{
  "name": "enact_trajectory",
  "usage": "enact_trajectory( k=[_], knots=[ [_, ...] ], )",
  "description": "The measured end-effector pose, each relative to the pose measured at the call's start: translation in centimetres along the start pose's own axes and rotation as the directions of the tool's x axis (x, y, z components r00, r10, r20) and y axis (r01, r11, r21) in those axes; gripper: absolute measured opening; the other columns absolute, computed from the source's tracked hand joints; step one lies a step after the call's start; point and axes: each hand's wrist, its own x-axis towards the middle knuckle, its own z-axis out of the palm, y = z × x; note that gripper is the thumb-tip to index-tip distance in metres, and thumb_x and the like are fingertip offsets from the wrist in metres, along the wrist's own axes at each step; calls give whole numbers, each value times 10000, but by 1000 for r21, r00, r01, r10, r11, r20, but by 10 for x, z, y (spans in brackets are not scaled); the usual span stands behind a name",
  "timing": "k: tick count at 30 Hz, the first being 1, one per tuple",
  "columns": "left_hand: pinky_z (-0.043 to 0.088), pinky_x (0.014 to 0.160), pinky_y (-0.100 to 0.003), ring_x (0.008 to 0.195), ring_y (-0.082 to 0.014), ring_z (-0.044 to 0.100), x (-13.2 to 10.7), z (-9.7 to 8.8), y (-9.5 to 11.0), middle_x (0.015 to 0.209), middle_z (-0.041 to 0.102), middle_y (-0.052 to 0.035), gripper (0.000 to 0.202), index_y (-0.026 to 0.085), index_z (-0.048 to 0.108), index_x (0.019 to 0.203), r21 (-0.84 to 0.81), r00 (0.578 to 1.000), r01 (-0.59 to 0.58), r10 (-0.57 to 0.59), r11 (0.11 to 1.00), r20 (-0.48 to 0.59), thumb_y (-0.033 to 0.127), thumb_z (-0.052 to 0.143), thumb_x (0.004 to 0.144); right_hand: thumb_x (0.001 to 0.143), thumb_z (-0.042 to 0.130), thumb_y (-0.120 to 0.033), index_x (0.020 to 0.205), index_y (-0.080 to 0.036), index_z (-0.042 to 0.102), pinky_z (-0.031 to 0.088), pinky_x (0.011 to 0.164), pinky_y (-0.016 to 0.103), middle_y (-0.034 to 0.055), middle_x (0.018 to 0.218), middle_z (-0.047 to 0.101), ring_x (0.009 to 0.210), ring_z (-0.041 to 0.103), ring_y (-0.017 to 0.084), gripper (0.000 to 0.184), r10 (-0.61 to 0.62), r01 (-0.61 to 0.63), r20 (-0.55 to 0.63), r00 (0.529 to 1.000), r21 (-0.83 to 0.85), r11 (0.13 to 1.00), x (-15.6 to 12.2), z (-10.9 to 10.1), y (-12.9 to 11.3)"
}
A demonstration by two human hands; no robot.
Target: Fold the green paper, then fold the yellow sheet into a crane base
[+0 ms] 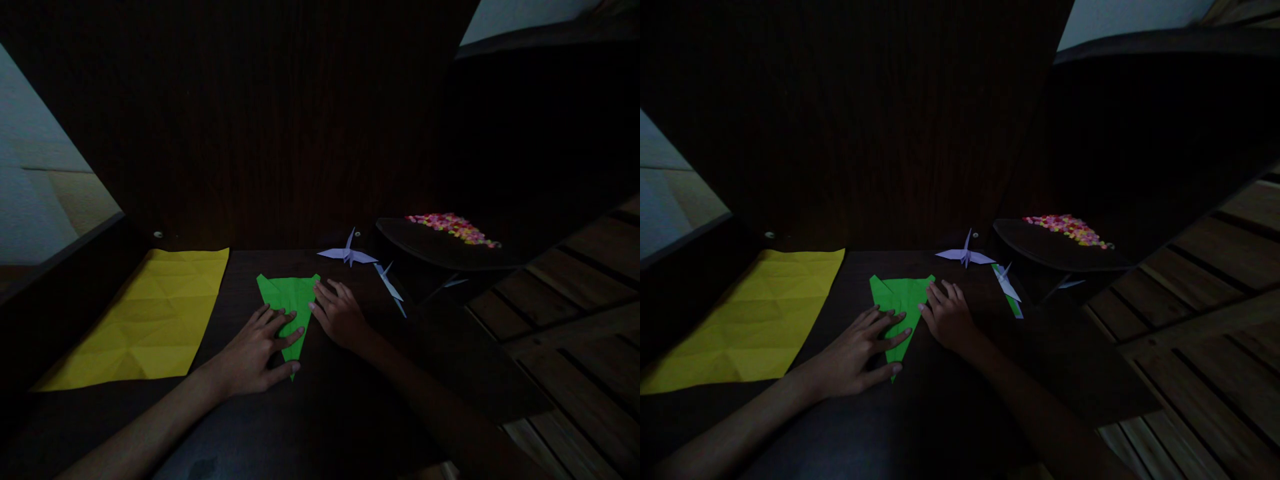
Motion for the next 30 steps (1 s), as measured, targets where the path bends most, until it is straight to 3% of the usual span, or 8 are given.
enact_trajectory(
  k=[14,21,25,30],
  knots=[
    [343,1097,-641,1321,-371,491,-1,-5,0,1461,529,-137,548,294,575,1390,-22,999,-31,32,999,37,525,615,895,988,497,-387,1314,-96,619,370,1081,545,145,1404,584,1303,487,374,453,92,-91,2,996,-65,994,3,4,11],
    [327,1133,-614,1352,-341,484,-2,-4,-1,1465,536,-120,500,282,604,1359,-44,999,-42,43,998,13,372,655,870,942,553,-372,1283,-67,635,352,1094,560,215,1432,536,1355,436,386,465,133,-134,-17,991,-58,989,4,2,9],
    [299,1156,-603,1376,-321,466,-3,-4,-4,1486,518,-106,524,280,582,1378,-68,998,-53,54,996,14,293,639,857,926,561,-315,1245,-80,665,330,1122,563,206,1462,507,1389,401,367,409,81,-80,-42,996,3,997,3,4,9],
    [255,1167,-628,1388,-319,453,-1,-7,-7,1504,494,-114,586,270,551,1404,-101,995,-72,78,992,56,218,622,824,911,558,-239,1188,-118,701,368,1107,564,169,1444,539,1399,395,344,335,-85,100,-120,989,131,986,0,4,4]
  ],
)
